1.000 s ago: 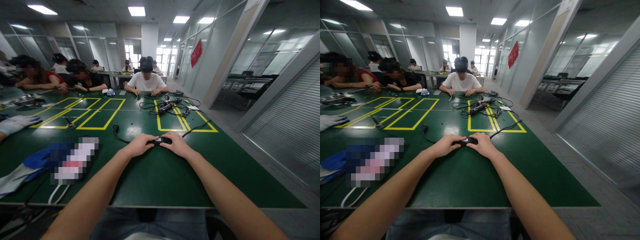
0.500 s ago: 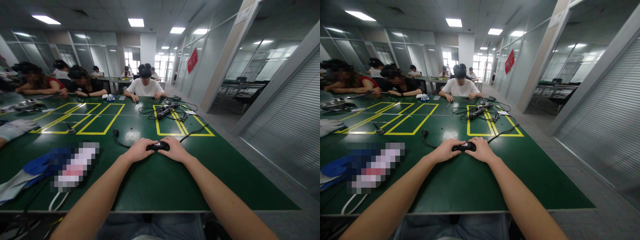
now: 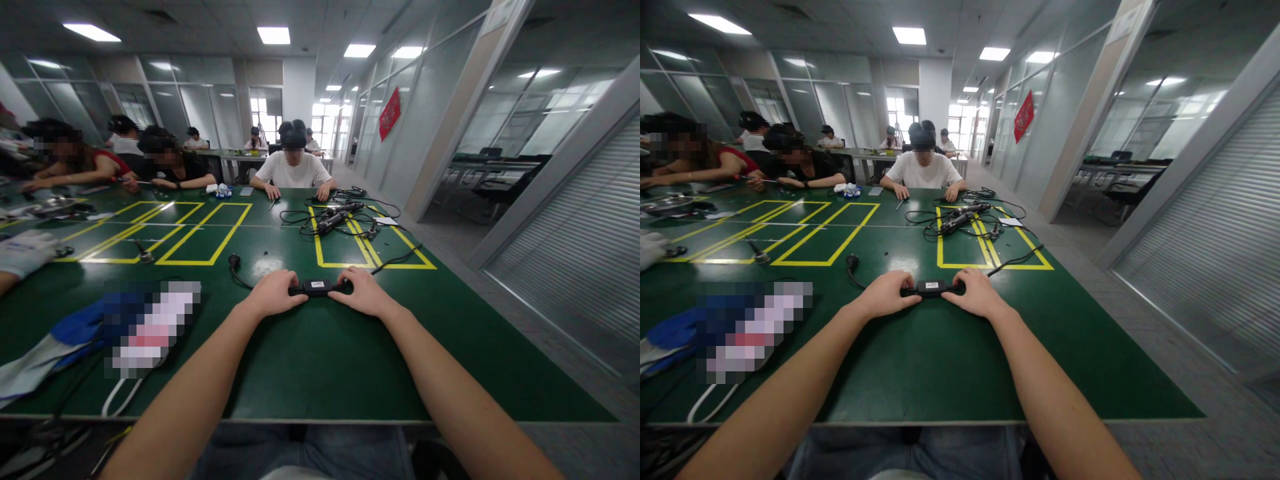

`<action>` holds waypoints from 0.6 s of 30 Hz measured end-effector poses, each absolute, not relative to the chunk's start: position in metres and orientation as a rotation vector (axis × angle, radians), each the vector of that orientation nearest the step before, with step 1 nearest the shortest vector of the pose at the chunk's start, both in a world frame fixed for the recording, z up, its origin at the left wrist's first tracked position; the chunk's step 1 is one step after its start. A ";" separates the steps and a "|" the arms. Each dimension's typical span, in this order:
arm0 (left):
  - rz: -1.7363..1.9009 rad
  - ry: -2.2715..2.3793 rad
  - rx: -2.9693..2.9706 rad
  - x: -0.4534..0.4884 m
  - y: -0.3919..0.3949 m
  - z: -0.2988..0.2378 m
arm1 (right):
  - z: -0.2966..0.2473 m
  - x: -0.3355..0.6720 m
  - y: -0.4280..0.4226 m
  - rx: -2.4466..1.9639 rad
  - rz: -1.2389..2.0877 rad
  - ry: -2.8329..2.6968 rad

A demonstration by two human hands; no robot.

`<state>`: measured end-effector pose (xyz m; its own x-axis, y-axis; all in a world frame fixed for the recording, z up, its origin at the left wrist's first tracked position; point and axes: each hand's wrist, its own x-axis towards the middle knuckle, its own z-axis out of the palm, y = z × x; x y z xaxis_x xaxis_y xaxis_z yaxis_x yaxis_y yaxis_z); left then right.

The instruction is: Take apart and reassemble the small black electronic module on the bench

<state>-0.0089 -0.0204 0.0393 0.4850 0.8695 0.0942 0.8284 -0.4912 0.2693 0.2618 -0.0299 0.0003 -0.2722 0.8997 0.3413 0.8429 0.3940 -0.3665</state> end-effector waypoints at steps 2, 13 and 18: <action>0.282 1.508 2.542 -0.010 -0.021 0.042 | 0.002 0.263 -0.030 -1.529 0.133 -2.167; 0.314 1.659 2.455 -0.008 -0.019 0.037 | 0.014 0.257 -0.033 -1.656 0.172 -2.120; 0.318 1.683 2.536 -0.007 -0.020 0.040 | 0.013 0.256 -0.031 -1.610 0.062 -2.155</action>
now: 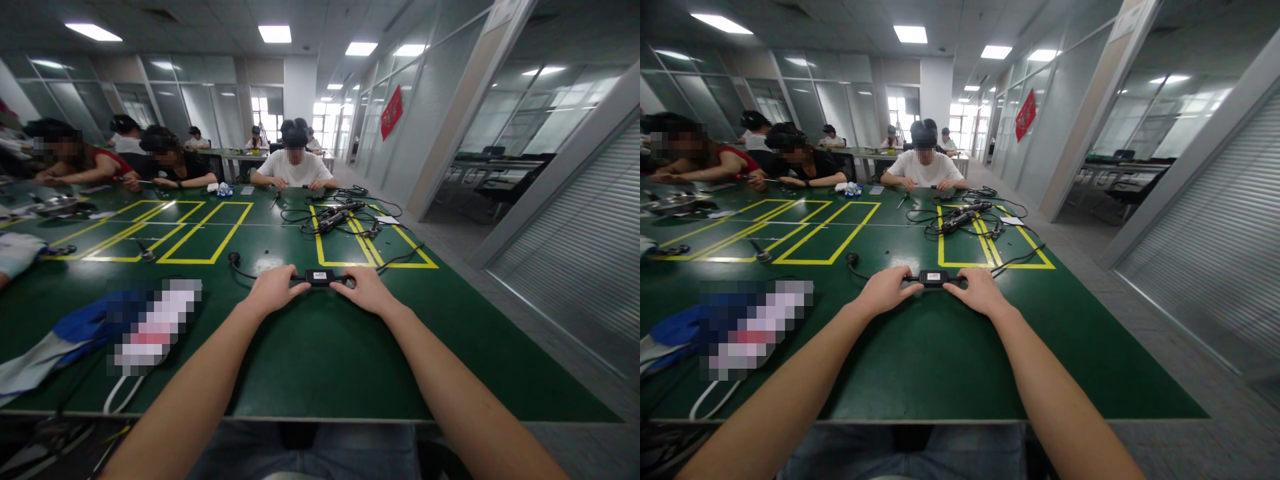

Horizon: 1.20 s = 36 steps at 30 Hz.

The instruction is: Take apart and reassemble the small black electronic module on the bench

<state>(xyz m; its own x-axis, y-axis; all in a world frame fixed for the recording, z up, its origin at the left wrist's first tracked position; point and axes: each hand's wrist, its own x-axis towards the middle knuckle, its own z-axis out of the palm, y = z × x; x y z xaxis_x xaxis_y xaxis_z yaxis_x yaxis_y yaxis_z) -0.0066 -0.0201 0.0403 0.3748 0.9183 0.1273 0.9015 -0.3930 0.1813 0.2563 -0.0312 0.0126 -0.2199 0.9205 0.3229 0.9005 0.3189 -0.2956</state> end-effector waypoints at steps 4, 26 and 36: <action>0.289 1.731 2.634 -0.006 -0.021 0.043 | 0.010 0.253 -0.030 -1.629 -0.045 -2.156; 0.226 1.827 2.713 0.000 -0.022 0.035 | 0.005 0.243 -0.031 -1.733 -0.112 -2.052; 0.227 1.829 2.661 -0.001 -0.019 0.033 | 0.007 0.242 -0.031 -1.729 -0.047 -2.071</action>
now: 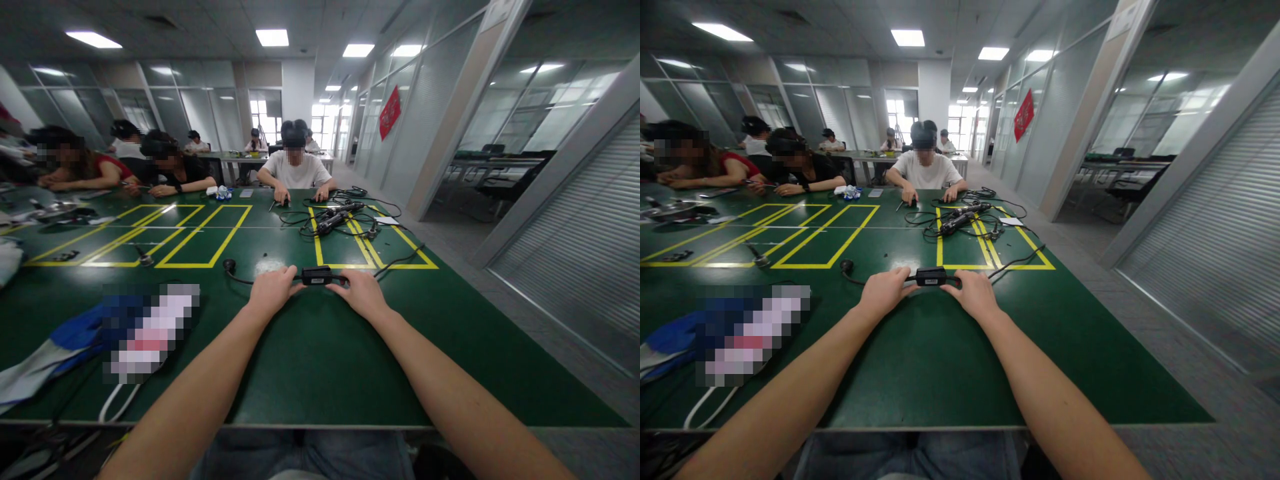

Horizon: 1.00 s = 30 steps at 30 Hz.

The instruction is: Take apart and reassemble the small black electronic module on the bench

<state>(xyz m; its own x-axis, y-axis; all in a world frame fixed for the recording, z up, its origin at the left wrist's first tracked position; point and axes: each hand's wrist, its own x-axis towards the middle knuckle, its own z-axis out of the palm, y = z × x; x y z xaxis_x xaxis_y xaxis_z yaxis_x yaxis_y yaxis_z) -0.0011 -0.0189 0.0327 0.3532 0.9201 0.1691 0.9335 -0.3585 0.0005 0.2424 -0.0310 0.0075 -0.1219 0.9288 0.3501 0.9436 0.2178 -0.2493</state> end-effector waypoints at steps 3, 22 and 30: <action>-0.188 -1.779 -2.499 0.002 -0.018 0.034 | 0.007 0.241 -0.030 -1.782 -0.038 -2.053; -0.303 -1.864 -2.565 0.002 -0.022 0.036 | 0.000 0.243 -0.030 -1.759 0.067 -1.972; -0.327 -1.921 -2.538 0.005 -0.022 0.036 | 0.001 0.242 -0.027 -1.808 0.112 -1.927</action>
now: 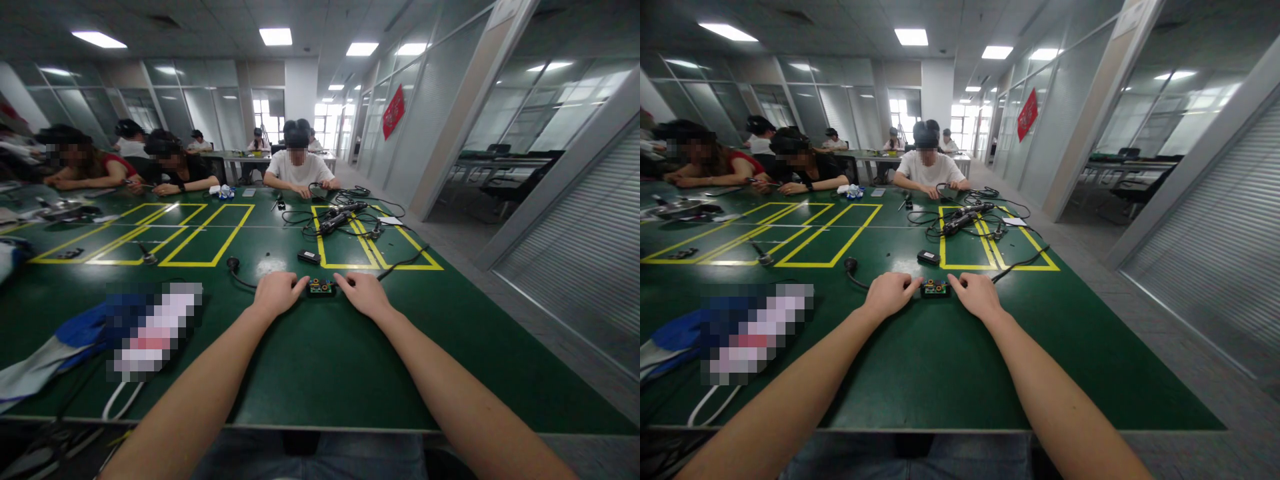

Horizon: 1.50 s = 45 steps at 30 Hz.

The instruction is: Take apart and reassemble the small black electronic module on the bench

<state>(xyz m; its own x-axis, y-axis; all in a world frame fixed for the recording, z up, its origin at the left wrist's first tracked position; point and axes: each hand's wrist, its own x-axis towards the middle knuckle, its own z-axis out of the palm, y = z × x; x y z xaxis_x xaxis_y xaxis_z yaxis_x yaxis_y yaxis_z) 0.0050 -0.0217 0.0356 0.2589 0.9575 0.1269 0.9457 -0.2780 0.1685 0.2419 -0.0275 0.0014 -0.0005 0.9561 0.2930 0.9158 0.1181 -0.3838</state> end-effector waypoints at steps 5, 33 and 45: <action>0.377 1.791 2.434 0.000 -0.022 0.032 | 0.001 0.244 -0.029 -1.725 0.183 -1.921; 0.377 1.615 2.457 -0.008 -0.021 0.035 | -0.003 0.264 -0.022 -1.363 0.570 -1.982; 0.465 1.438 2.560 -0.013 -0.013 0.028 | -0.007 0.270 -0.017 -1.317 0.555 -2.018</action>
<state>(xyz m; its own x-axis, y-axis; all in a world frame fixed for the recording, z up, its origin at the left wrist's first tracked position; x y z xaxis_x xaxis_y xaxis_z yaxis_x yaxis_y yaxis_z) -0.0130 -0.0132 0.0279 0.4867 0.8534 0.1866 0.8009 -0.5213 0.2946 0.2704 -0.0173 -0.0068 -0.2789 0.9146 0.2926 0.6363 0.4042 -0.6570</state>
